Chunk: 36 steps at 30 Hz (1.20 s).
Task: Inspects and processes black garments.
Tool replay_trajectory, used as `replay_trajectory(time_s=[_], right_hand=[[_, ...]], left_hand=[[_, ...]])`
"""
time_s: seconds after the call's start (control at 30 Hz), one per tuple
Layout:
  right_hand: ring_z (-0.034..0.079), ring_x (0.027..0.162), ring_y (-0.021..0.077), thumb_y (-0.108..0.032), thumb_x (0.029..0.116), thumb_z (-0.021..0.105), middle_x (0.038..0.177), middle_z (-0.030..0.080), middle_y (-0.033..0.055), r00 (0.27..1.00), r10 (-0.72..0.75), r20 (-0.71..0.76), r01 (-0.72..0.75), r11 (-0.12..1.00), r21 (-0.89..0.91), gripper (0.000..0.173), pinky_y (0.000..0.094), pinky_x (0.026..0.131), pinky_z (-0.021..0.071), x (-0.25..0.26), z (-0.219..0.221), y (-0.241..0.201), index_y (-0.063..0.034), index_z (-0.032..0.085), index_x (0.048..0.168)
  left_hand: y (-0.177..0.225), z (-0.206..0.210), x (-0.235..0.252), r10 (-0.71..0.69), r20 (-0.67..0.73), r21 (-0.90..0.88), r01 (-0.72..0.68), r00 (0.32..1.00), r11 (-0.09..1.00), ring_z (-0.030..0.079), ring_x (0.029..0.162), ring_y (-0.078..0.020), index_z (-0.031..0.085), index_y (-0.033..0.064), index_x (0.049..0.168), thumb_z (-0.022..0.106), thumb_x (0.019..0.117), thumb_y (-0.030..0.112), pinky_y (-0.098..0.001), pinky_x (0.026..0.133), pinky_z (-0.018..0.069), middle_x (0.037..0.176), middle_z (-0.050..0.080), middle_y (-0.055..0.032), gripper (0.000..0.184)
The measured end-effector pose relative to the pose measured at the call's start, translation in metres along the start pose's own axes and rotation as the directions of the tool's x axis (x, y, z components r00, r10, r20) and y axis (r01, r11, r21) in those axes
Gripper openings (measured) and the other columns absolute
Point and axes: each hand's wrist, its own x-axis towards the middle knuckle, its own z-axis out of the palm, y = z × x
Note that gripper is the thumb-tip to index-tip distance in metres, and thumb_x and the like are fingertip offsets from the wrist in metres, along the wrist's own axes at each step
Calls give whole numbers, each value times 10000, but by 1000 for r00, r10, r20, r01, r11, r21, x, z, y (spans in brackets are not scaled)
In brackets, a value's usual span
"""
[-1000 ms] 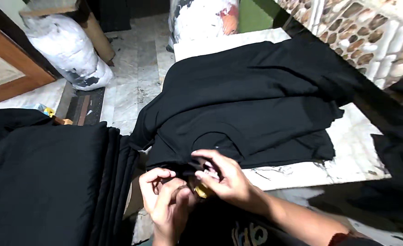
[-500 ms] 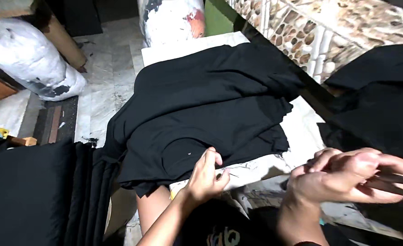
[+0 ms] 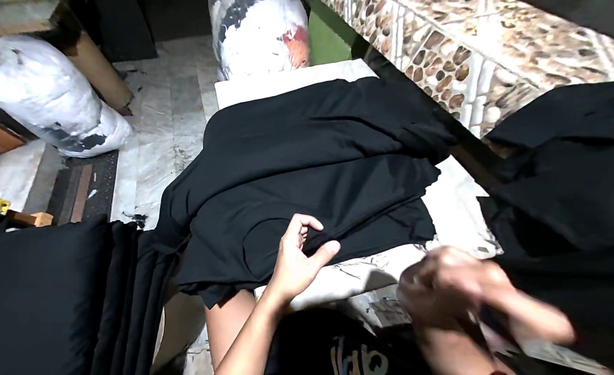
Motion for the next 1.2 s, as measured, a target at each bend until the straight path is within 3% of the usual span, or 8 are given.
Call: replay_trajectory(time_s=[0.07, 0.17, 0.6, 0.87, 0.97, 1.03, 1.13, 1.2], right_hand=[[514, 727, -74, -122, 1025, 560, 796, 555, 8, 981, 183, -63, -191, 968, -166, 151, 73, 700, 429, 9, 14, 26, 12, 557, 955], [512, 795, -86, -150, 978, 624, 931, 581, 79, 911, 395, -116, -411, 888, -207, 346, 78, 738, 431, 10, 12, 40, 146, 517, 1121], [613, 489, 224, -278, 996, 516, 657, 667, 101, 923, 260, 282, -96, 868, -487, 336, 356, 435, 429, -17, 33, 4, 7, 685, 937], [502, 643, 0, -339, 885, 711, 744, 593, 41, 875, 473, 106, -431, 860, -275, 409, 150, 597, 407, 0, 31, 12, 33, 628, 1033], [500, 668, -16, -395, 893, 692, 765, 588, 9, 837, 525, 153, -480, 840, -253, 429, 158, 617, 411, 5, 31, 14, 4, 628, 1034], [529, 609, 90, -478, 896, 686, 683, 579, 14, 739, 592, 322, -504, 803, -319, 465, 303, 576, 447, 8, 35, 17, -15, 666, 933], [658, 829, 418, -397, 986, 663, 799, 656, 221, 288, 714, 638, -395, 696, -600, 447, 597, 738, 468, 27, 44, 19, 43, 685, 913], [676, 851, 442, -160, 982, 640, 825, 676, 251, 315, 693, 649, -360, 720, -594, 229, 603, 747, 477, 26, 48, 15, 59, 694, 941]], left_hand=[[-4, 3, 1, 2, 46, 165, -10, 999, 986, 595, 1200, -102, 572, -120, 1238, 722, 858, 52, -262, 1050, 457, 1248, 652, -185, 443], [-7, 12, 4, 101, -50, 208, -89, 994, 974, 668, 925, -14, 697, -64, 941, 677, 895, 9, -195, 882, 534, 931, 728, -64, 88], [13, -5, -6, 66, 50, 86, -70, 997, 994, 518, 774, 102, 554, 42, 873, 478, 1034, 84, -102, 723, 450, 808, 544, 100, 183], [13, -1, -9, -35, -18, -79, 34, 999, 996, 633, 1016, 36, 553, -94, 1171, 675, 845, -66, -176, 913, 536, 1127, 673, -24, 350], [1, 4, -7, 59, -119, 90, -48, 991, 995, 664, 900, 29, 701, -78, 963, 692, 873, -36, -158, 839, 544, 957, 739, -25, 100], [-7, 3, -15, 266, 55, 455, -261, 963, 851, 689, 832, -82, 700, -55, 875, 632, 950, 81, -215, 819, 548, 846, 724, -90, 170], [-16, 12, -35, 353, 448, 784, -551, 821, 287, 758, 838, -273, 711, 25, 840, 576, 927, 38, -387, 807, 605, 847, 746, -148, 162], [-15, 9, -38, 338, 439, 835, -517, 833, 189, 769, 870, -289, 720, 9, 870, 587, 880, -17, -370, 779, 615, 948, 764, -181, 136]])
